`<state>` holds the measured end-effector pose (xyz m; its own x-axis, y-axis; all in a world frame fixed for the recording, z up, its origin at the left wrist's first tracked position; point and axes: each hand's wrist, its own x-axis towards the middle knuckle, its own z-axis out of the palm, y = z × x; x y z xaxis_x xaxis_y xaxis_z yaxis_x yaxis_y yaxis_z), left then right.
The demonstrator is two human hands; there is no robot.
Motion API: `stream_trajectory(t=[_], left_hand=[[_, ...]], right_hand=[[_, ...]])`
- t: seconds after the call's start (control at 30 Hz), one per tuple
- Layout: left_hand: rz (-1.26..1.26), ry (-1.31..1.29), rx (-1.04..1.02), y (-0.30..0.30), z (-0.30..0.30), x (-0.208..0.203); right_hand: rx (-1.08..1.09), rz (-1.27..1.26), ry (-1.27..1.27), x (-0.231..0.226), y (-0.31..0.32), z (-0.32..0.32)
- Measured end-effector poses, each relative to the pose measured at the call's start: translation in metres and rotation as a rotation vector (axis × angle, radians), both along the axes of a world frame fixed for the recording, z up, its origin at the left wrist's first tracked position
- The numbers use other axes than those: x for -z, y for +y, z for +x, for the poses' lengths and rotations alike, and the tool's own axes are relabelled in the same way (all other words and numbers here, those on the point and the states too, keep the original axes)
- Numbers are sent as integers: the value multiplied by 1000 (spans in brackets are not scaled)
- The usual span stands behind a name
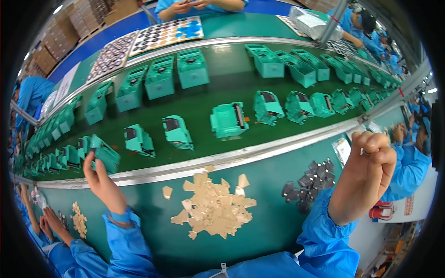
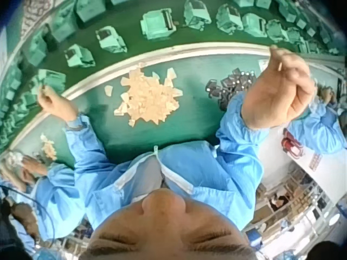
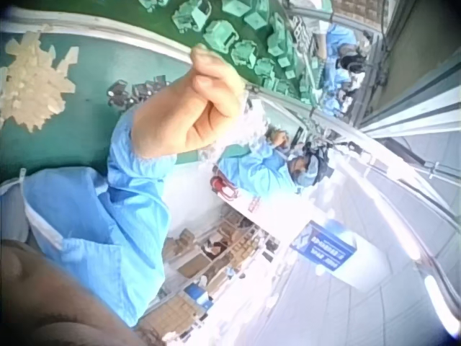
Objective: The person assembles electronic components by hand, fitting circuit boards into green plastic housings on a production line.
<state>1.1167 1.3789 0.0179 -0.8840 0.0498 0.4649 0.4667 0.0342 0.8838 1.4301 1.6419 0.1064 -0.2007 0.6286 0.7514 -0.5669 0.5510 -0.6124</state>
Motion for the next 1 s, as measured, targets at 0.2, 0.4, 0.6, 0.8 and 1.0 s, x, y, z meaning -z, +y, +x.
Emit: stream_trajectory(t=[0.2, 0.4, 0.6, 0.8, 1.0], left_hand=[[93, -219, 264, -10, -64, 46], [-70, -192, 152, 1, -33, 29], [-182, 94, 27, -1, 22, 8], [-136, 130, 725, 25, 133, -24], [-395, -89, 1248, 72, 184, -39]], right_hand=[[71, -99, -831, 33, -2, 36], [288, 291, -1331, 81, -17, 57], [297, 554, -1475, 93, -17, 58], [324, 813, -1429, 100, -14, 67], [224, 730, -1389, 75, -10, 69]])
